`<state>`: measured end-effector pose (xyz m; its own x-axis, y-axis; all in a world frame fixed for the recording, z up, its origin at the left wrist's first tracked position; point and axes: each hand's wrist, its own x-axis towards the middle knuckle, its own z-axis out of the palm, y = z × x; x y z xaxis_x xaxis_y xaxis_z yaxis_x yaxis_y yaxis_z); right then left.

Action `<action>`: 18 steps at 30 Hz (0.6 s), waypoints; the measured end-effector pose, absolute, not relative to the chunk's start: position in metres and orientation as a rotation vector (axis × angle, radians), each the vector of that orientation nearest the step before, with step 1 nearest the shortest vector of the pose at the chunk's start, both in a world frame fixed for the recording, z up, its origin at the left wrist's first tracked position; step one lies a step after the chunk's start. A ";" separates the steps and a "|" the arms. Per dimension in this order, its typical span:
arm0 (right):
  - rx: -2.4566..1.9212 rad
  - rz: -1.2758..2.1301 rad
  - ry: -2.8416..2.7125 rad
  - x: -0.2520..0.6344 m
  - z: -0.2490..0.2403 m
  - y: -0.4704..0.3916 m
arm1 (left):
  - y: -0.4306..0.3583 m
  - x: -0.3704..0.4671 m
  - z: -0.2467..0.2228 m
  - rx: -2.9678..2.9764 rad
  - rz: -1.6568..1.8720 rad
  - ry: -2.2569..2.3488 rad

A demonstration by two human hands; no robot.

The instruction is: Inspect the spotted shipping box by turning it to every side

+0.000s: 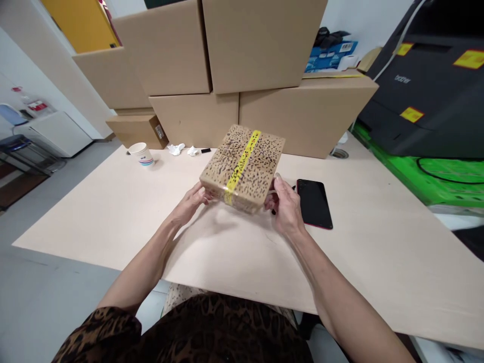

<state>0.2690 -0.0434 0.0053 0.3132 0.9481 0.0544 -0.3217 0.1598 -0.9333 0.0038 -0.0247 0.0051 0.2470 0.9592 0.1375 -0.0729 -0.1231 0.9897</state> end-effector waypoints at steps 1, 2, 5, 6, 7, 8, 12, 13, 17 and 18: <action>-1.016 1.059 -0.774 0.270 0.004 -0.042 | -0.025 0.004 0.006 1.397 1.100 0.918; -1.027 1.060 -0.771 0.270 0.002 -0.041 | -0.026 0.004 0.008 1.423 1.067 0.917; -1.043 1.026 -0.825 0.271 -0.002 -0.041 | -0.029 0.006 0.012 1.468 1.059 0.873; -1.037 1.002 -0.856 0.271 -0.002 -0.042 | -0.030 0.006 0.013 1.480 1.069 0.851; -1.024 0.971 -0.887 0.271 -0.002 -0.044 | -0.031 0.006 0.014 1.501 1.086 0.830; -1.005 0.937 -0.920 0.271 -0.001 -0.046 | -0.031 0.006 0.014 1.531 1.110 0.817; -0.886 0.736 -1.007 0.270 0.007 -0.053 | -0.032 0.003 0.013 1.692 1.218 0.791; -0.855 0.688 -1.011 0.269 0.008 -0.054 | -0.033 0.003 0.013 1.721 1.249 0.769; -0.849 0.612 -1.026 0.267 0.010 -0.057 | -0.034 0.007 0.013 1.711 1.306 0.728; -0.871 0.620 -1.036 0.267 0.009 -0.058 | -0.034 0.008 0.014 1.688 1.303 0.733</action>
<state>0.2665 -0.0579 0.0089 0.3960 0.7890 0.4698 -0.0409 0.5262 -0.8493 0.0085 -0.0342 0.0137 0.2824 0.8451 0.4539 -0.0505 -0.4594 0.8868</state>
